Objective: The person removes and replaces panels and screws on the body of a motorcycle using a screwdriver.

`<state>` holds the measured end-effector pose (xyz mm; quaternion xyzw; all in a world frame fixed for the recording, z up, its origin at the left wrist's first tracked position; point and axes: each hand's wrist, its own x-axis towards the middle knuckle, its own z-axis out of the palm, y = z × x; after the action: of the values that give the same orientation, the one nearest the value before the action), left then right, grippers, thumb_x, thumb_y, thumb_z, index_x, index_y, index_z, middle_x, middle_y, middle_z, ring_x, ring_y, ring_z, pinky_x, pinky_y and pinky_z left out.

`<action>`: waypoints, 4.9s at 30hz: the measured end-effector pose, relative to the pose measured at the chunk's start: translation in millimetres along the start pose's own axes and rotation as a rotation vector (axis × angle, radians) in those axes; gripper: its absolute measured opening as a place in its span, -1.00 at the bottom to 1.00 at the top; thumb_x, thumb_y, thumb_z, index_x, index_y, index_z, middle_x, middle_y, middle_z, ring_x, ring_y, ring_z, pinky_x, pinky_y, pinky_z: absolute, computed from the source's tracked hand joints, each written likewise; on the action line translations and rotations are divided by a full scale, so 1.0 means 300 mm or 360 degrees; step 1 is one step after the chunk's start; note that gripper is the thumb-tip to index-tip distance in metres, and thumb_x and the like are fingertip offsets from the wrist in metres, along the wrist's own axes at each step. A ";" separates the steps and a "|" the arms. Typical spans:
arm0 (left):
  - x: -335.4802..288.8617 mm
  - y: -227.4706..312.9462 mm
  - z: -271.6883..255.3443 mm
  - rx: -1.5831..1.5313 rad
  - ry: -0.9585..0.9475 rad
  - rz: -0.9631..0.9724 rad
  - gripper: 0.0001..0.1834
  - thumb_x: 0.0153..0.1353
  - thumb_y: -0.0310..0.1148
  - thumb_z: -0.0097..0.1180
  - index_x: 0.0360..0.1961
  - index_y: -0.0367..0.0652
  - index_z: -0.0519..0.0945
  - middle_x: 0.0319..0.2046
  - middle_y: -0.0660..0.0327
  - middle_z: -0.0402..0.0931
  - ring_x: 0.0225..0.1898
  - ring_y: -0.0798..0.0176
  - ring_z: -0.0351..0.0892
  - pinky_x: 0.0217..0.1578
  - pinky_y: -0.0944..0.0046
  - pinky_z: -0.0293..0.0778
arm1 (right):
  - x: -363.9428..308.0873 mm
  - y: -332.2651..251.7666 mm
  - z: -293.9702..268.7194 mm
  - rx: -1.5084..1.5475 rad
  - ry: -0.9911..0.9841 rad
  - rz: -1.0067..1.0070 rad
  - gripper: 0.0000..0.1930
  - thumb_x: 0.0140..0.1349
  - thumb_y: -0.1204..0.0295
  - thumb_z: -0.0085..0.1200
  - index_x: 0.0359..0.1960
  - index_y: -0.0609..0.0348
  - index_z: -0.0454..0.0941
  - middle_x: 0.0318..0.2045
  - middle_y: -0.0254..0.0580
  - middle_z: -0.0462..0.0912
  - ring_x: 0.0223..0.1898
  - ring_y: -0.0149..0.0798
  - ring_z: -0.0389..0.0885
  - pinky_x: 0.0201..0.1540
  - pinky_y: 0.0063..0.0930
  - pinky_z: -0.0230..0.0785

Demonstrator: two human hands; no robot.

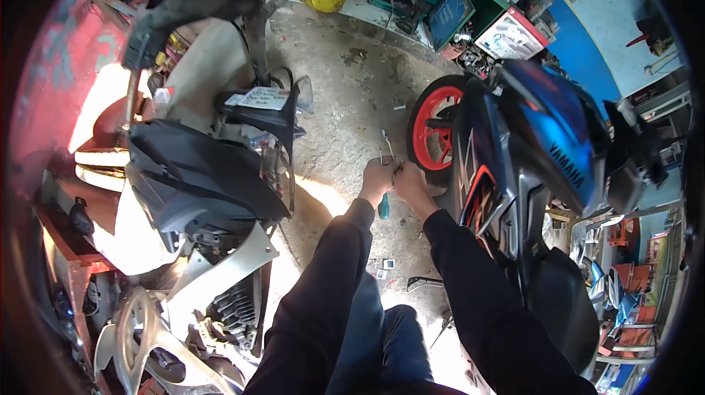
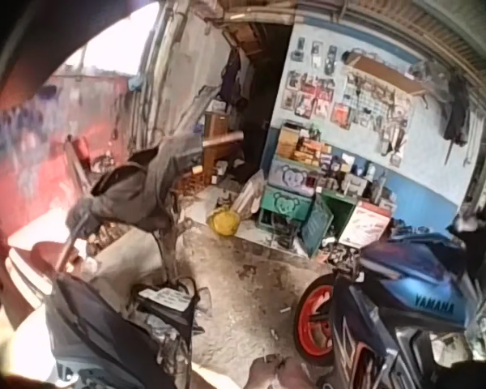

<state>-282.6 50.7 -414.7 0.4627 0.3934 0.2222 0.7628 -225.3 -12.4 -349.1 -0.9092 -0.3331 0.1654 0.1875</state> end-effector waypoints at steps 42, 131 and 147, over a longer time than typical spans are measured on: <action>0.544 1.374 1.376 0.0837 -0.1904 -0.0786 -0.85 0.24 -0.28 0.11 -0.22 -0.05 0.53 -0.54 0.48 0.38 -0.59 0.58 0.27 -0.58 0.54 0.17 | 0.507 -0.044 -1.386 0.2118 0.1221 0.0616 -0.53 0.21 0.60 -0.08 0.21 0.29 0.33 -0.15 -0.24 0.58 -0.30 -0.48 0.52 -0.31 -0.61 0.38; 0.996 -0.721 0.974 0.1045 -0.3806 0.0004 -0.75 0.11 -0.41 0.11 -0.18 -0.21 0.64 -0.34 0.06 0.64 -0.33 0.21 0.64 -0.35 0.22 0.47 | 0.927 0.763 0.519 0.0984 0.3412 0.2220 -0.78 0.16 0.47 -0.01 -0.31 0.43 0.58 -0.66 -0.18 0.55 -0.67 -0.38 0.52 -0.60 -0.54 0.33; 0.954 -0.819 1.029 0.0914 -0.3907 0.0308 -0.76 0.09 -0.37 0.09 -0.23 -0.24 0.65 -0.34 0.00 0.65 -0.24 0.09 0.66 -0.26 0.19 0.51 | 0.928 0.778 0.502 0.1108 0.3486 0.2141 -0.80 0.15 0.45 -0.01 -0.40 0.38 0.57 -0.68 -0.18 0.55 -0.70 -0.40 0.51 -0.66 -0.56 0.30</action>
<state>129.3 -28.1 -663.2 0.5392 -0.5730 -0.3906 0.4778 39.0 43.1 -635.0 -0.4635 0.5590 -0.5107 0.4602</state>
